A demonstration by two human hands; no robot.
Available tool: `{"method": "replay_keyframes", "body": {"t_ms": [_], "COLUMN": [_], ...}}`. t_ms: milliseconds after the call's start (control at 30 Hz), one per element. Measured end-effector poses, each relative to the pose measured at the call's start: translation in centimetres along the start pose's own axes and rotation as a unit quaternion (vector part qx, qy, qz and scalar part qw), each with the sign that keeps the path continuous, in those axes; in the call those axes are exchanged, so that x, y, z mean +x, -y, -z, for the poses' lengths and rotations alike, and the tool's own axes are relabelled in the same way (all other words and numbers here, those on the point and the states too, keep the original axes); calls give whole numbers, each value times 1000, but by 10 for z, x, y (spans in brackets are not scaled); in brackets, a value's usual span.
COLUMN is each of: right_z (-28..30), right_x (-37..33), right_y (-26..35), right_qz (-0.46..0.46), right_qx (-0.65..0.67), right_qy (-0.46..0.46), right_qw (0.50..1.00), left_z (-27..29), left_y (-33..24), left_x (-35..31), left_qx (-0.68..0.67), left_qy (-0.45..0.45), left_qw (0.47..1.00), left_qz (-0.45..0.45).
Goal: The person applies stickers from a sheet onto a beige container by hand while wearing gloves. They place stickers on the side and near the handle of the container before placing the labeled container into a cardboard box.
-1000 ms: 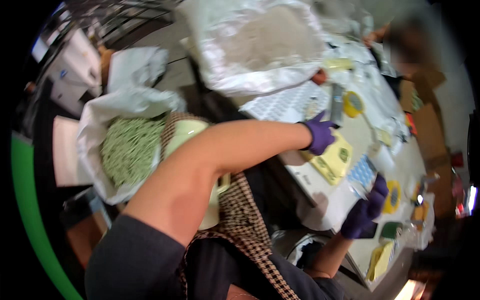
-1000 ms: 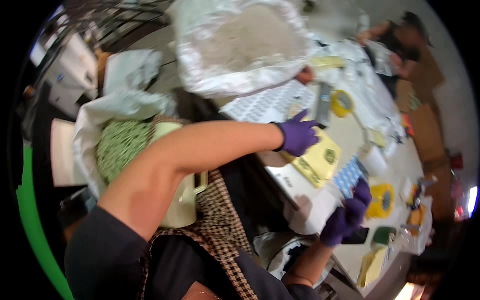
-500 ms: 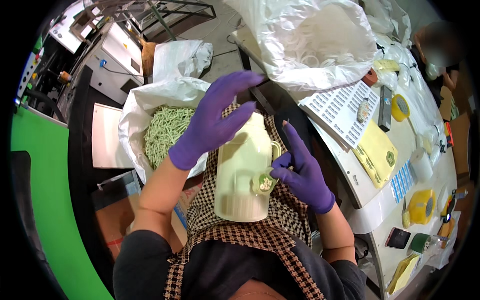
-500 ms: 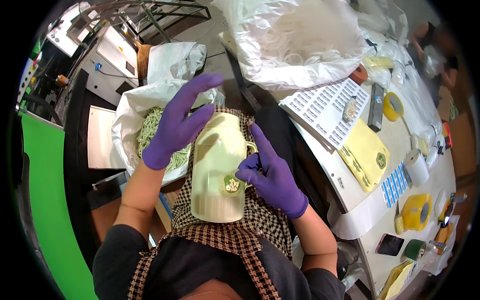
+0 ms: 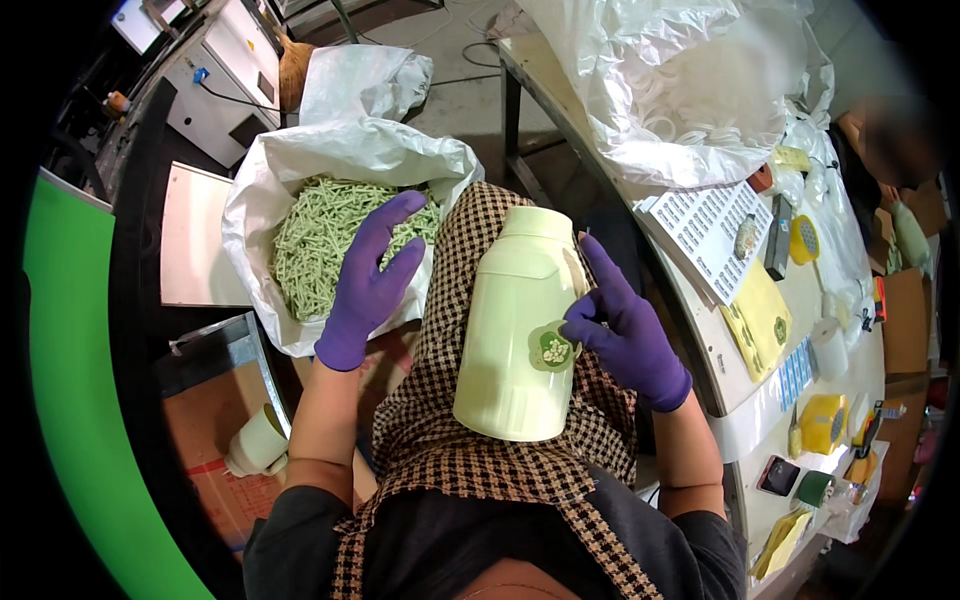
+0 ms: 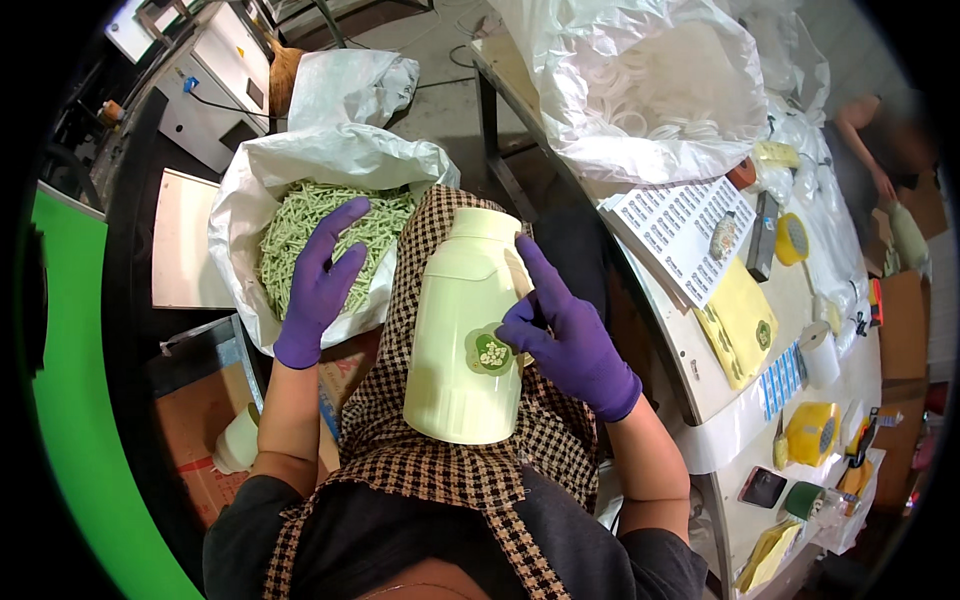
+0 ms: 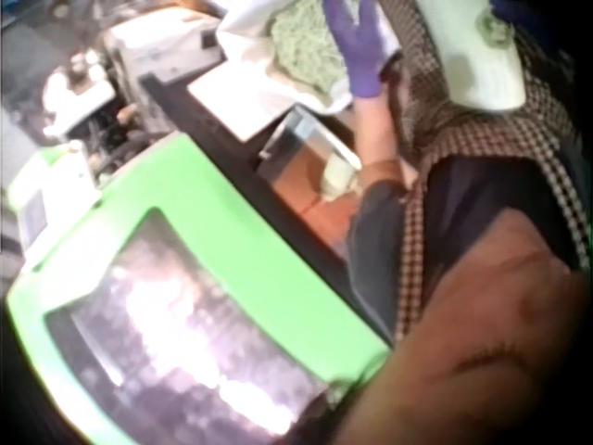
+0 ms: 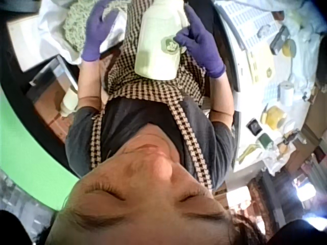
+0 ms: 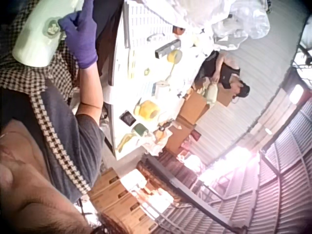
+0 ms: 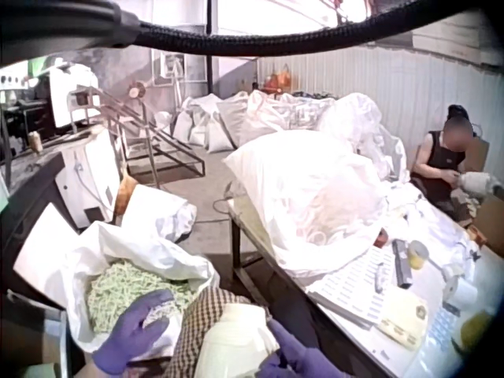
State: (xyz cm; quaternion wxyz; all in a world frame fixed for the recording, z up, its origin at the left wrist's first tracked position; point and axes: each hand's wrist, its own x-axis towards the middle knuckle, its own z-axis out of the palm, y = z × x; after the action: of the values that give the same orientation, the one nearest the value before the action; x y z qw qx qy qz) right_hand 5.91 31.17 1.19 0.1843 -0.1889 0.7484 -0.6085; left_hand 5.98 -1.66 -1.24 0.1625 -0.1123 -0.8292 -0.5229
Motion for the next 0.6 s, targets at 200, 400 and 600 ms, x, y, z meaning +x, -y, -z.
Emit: {"method": "replay_keyframes", "body": {"t_ms": [200, 400, 600], "right_z": [-17, -26, 45], "right_x": [-8, -8, -67], "right_y": [4, -45, -53], "right_qz": [77, 88, 107], "right_qx": [-155, -136, -280], "right_qy": [-67, -226, -378], "right_qw": [983, 961, 876], "left_z": [-27, -80, -63], "left_y": [1, 46, -36], "left_x": [27, 68, 79], "left_qx": [-92, -95, -60], "left_qy": [57, 222, 204], "left_qw": [994, 970, 965], "left_qz": [23, -1, -151]}}
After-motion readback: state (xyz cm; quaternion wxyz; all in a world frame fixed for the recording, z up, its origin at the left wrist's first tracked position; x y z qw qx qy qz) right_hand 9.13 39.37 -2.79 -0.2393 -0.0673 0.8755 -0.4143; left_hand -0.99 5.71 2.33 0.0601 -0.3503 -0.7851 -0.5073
